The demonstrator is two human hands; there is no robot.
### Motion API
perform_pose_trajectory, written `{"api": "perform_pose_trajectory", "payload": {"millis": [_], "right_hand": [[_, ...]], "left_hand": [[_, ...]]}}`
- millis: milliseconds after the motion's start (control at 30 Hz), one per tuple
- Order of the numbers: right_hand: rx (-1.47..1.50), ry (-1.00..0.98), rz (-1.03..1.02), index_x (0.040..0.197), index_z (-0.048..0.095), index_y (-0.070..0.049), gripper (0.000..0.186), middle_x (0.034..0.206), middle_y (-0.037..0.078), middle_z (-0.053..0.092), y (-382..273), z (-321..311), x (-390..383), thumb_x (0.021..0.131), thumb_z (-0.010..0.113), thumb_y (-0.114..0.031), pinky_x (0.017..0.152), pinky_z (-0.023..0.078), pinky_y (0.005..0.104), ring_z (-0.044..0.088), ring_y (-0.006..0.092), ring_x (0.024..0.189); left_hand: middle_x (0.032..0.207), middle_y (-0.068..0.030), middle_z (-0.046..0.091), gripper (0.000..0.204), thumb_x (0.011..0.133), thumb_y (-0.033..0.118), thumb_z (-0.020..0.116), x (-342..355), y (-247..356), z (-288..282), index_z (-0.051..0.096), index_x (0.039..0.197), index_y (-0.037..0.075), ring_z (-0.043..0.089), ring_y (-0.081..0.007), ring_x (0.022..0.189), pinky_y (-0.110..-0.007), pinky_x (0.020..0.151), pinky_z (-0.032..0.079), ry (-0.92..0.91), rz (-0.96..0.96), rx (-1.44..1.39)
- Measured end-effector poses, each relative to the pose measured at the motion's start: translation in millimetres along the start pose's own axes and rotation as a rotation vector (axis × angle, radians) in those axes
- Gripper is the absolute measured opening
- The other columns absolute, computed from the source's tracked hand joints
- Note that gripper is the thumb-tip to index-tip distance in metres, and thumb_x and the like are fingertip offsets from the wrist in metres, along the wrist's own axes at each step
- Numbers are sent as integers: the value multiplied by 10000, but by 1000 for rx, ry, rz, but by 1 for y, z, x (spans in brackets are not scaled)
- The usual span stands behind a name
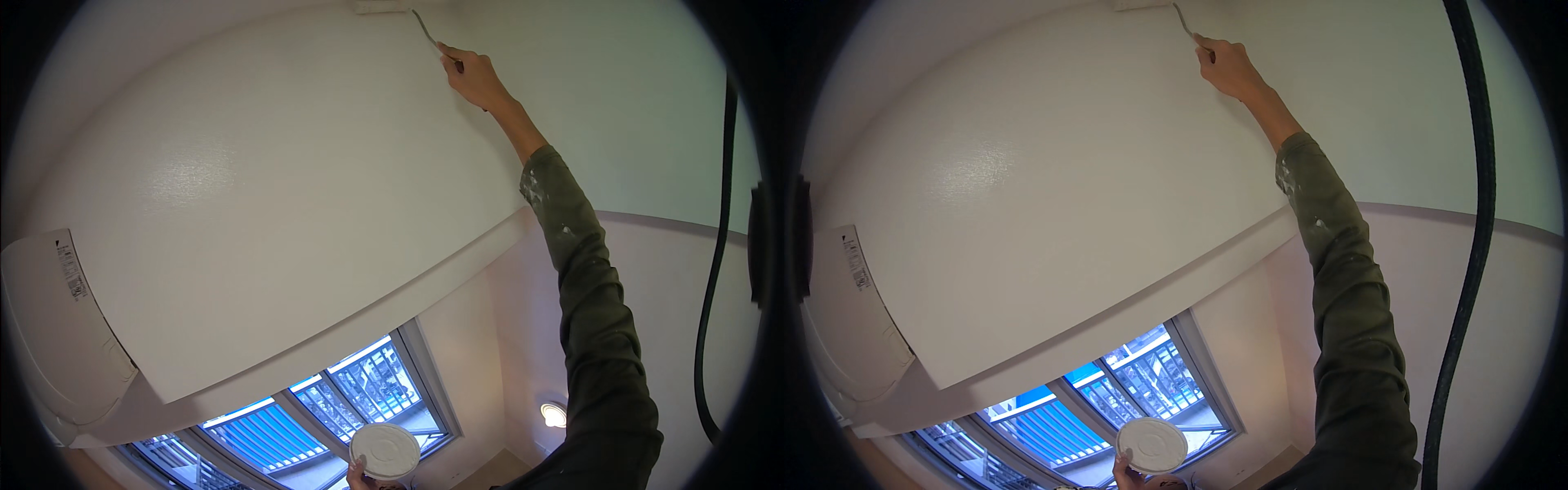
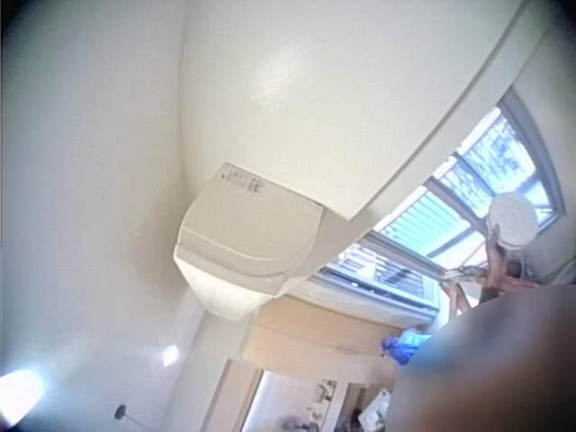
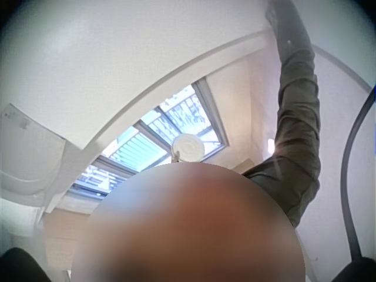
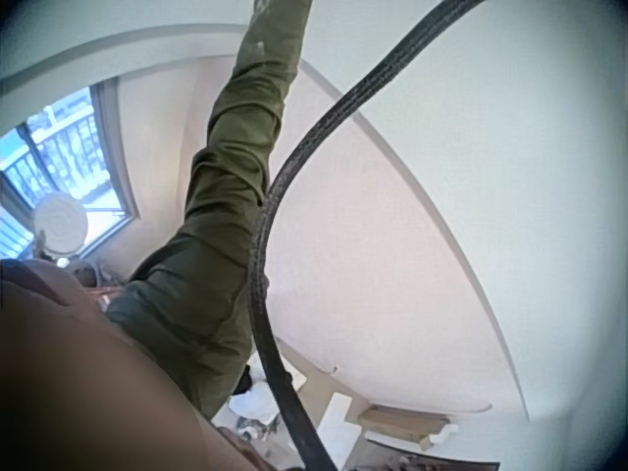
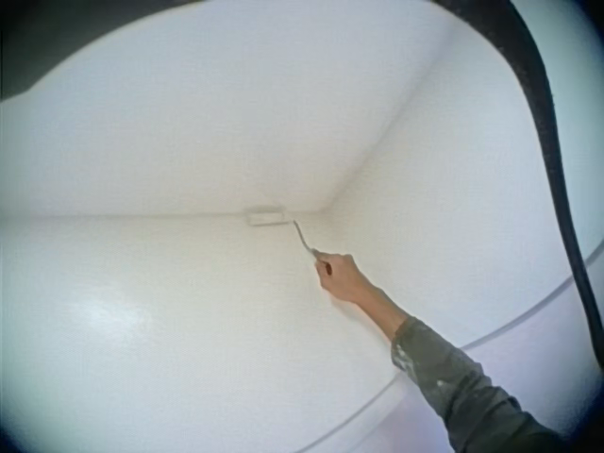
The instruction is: The person uses a paint roller to apply white paint to the ceiling above an air conditioning unit. They repeatedly dip the roller into a paint bucket and roll it across the ceiling surface, covering the area around the unit.
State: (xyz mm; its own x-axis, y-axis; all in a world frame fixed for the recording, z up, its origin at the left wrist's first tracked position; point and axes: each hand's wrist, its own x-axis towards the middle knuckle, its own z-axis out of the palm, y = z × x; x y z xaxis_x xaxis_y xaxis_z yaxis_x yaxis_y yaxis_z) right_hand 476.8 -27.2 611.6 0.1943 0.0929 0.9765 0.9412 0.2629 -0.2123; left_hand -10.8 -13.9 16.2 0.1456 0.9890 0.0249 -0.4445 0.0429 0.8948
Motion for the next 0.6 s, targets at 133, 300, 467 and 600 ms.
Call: {"api": "perform_pose_trajectory", "payload": {"millis": [133,300,467,600], "right_hand": [[17,25,-18,1359,580,-92,402,601,62,529,-4,-1,-22,983,508,-215,584,434,363,451,155,539],[52,42,-72,1356,591,-134,390,596,41,475,-19,4,-21,990,524,-252,541,399,348,391,142,533],[70,-3,17,1361,590,-153,385,587,24,451,-39,13,-15,997,527,-265,526,387,337,374,127,537],[74,-9,35,1364,582,-143,386,589,46,430,-30,15,-51,997,527,-249,543,396,311,363,135,543]], "left_hand": [[1236,-102,594,539,917,375,557,-2,-2,-5,451,1369,100,625,-235,1079,-343,723,560,7,-1,-3],[1224,-100,597,537,917,375,558,0,-1,-6,453,1364,97,632,-230,1060,-332,693,559,-8,3,-13],[1213,-98,601,535,917,375,559,-3,-2,-10,454,1360,95,639,-225,1042,-320,664,559,-46,-1,3],[1157,-93,612,518,917,371,564,2,0,-16,463,1334,82,655,-196,929,-273,512,498,-114,-17,-72]]}}
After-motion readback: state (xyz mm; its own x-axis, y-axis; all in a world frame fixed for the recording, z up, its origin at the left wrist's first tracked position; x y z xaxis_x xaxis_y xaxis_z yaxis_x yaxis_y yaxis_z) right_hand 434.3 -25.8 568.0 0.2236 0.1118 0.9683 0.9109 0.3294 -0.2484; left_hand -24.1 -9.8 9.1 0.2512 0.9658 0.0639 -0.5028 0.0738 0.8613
